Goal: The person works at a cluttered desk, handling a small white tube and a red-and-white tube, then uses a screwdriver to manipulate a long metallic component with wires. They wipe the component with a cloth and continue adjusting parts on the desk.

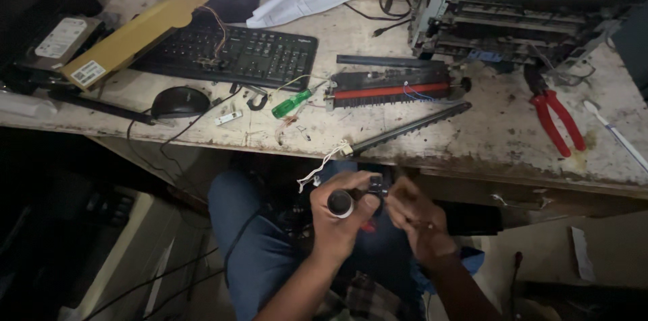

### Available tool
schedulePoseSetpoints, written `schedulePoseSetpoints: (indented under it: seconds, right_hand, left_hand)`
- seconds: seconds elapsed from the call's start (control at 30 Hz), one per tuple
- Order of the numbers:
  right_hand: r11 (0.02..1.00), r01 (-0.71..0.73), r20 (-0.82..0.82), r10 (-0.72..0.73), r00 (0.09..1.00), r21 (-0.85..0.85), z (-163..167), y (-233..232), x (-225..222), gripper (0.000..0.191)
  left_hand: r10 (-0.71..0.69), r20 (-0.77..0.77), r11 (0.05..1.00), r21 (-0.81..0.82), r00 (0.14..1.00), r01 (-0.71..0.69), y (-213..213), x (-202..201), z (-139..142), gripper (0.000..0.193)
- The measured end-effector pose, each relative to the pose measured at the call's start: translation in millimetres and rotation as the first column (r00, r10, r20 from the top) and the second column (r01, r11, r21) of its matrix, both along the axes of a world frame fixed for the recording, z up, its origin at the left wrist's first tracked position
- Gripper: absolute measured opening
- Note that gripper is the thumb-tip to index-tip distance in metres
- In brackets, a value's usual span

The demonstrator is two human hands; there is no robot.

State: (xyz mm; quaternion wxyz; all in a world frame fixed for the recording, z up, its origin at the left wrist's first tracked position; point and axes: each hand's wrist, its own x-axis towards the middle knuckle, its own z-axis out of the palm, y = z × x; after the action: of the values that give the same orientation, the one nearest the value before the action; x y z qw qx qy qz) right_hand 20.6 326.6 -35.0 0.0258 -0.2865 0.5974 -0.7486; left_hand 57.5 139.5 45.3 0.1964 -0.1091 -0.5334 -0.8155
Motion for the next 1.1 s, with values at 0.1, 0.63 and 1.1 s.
schedulePoseSetpoints:
  seconds: [0.1, 0.63, 1.1]
  right_hand:
    - [0.993, 0.113, 0.281, -0.118, 0.953, 0.034, 4, 11, -3, 0.055]
    - [0.896, 0.292, -0.553, -0.065, 0.831, 0.334, 22, 3, 3, 0.073]
    - [0.868, 0.374, -0.401, -0.230, 0.886, 0.327, 49, 6, -2, 0.059]
  left_hand:
    - [-0.015, 0.128, 1.000, -0.019, 0.992, 0.017, -2, 0, -1, 0.034]
    - [0.045, -0.083, 0.980, -0.189, 0.995, -0.061, -7, 2, 3, 0.028]
    - [-0.080, 0.204, 0.997, 0.034, 0.976, 0.075, -7, -11, -33, 0.029]
